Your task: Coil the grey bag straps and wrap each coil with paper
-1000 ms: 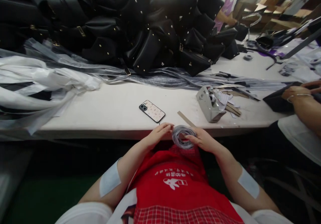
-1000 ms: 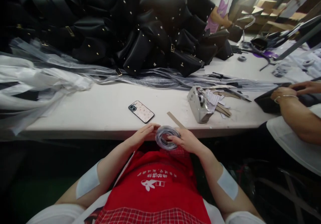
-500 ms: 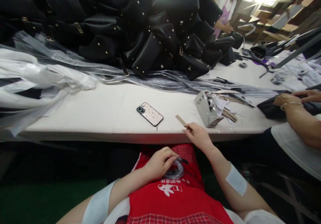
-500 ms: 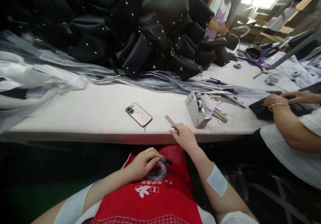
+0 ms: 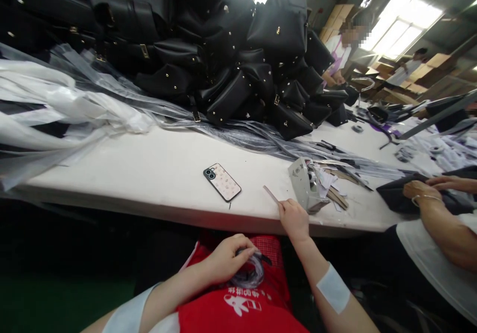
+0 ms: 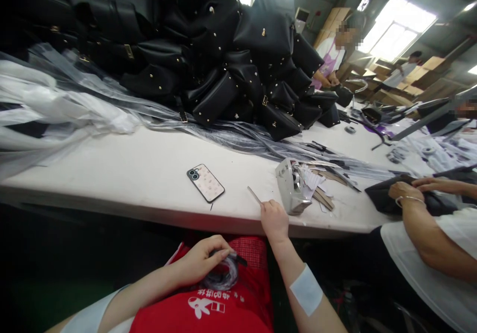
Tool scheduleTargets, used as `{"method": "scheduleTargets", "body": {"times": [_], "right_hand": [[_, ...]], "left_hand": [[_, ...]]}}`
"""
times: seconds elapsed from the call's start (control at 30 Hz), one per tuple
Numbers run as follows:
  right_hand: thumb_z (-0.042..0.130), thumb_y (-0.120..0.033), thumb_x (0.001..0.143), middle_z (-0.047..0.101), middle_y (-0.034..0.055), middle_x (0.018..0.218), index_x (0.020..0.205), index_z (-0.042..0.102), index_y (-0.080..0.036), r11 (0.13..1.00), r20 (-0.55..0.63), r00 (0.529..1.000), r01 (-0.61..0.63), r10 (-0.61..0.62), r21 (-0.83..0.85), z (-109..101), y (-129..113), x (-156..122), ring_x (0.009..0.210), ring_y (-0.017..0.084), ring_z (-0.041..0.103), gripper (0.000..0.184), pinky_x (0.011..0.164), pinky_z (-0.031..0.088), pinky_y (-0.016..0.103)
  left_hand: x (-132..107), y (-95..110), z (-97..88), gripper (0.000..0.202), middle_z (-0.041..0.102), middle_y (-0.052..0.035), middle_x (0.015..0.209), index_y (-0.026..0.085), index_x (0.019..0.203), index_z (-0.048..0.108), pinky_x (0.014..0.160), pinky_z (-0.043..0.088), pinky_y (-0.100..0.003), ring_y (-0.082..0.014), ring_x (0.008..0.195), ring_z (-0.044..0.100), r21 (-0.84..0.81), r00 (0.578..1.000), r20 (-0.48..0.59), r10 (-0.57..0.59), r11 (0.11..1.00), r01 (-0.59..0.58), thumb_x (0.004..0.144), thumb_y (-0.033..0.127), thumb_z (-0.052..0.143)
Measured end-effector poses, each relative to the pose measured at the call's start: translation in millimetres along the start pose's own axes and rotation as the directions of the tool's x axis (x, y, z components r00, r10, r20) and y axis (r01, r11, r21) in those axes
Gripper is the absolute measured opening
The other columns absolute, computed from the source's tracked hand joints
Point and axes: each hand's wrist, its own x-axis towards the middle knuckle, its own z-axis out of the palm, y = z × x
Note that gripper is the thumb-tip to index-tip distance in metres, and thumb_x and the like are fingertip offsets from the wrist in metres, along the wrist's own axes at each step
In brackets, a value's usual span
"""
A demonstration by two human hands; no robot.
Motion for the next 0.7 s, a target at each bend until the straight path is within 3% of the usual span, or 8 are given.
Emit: {"method": "scheduleTargets", "body": {"times": [0.17,0.33,0.5,0.7], "right_hand": [[0.046,-0.026,0.097,0.068,0.0077,0.088,0.088,0.070,-0.018,0.997,-0.068,0.997,-0.036,0.041,0.069,1.6,-5.6,3.6,0.084,0.021,0.060,0.027,0.072,0.036,0.030],[0.053,-0.029,0.093,0.067,0.0054,0.083,0.080,0.071,-0.019,0.983,-0.037,0.999,-0.007,0.014,0.183,11.7,-16.0,-2.8,0.083,0.019,0.060,0.025,0.072,0.037,0.028],[0.053,-0.036,0.093,0.068,0.0033,0.085,0.082,0.073,-0.021,0.931,0.030,0.997,-0.071,0.064,0.358,16.5,-6.0,-0.8,0.079,0.017,0.063,0.027,0.070,0.043,0.026],[0.047,-0.028,0.094,0.067,0.0066,0.087,0.086,0.067,-0.018,0.962,-0.002,0.999,-0.051,0.053,0.269,15.8,-10.7,-0.8,0.084,0.019,0.060,0.024,0.074,0.042,0.027]], "left_hand": [[1.4,-0.4,-0.6,0.033,0.066,-0.0061,0.091,0.017,0.091,0.071,0.083,0.046,-0.027,-0.0181,0.089,0.061,0.016,1.000,-0.011,0.013,1.000,-0.013,0.091,0.040,0.048],[0.1,-2.8,-2.0,0.031,0.066,-0.0059,0.093,0.018,0.093,0.071,0.083,0.046,-0.027,-0.0172,0.089,0.061,-0.005,1.000,-0.002,0.010,1.000,-0.010,0.091,0.040,0.049],[0.3,-4.0,-1.5,0.030,0.067,-0.0053,0.094,0.018,0.094,0.071,0.083,0.047,-0.026,-0.0164,0.089,0.062,-0.033,1.000,0.012,0.013,0.999,-0.013,0.091,0.040,0.050],[1.9,-0.8,-2.4,0.030,0.069,-0.0059,0.095,0.018,0.094,0.071,0.084,0.047,-0.026,-0.0175,0.089,0.062,-0.052,1.000,0.028,-0.005,0.999,0.007,0.090,0.040,0.051]]}}
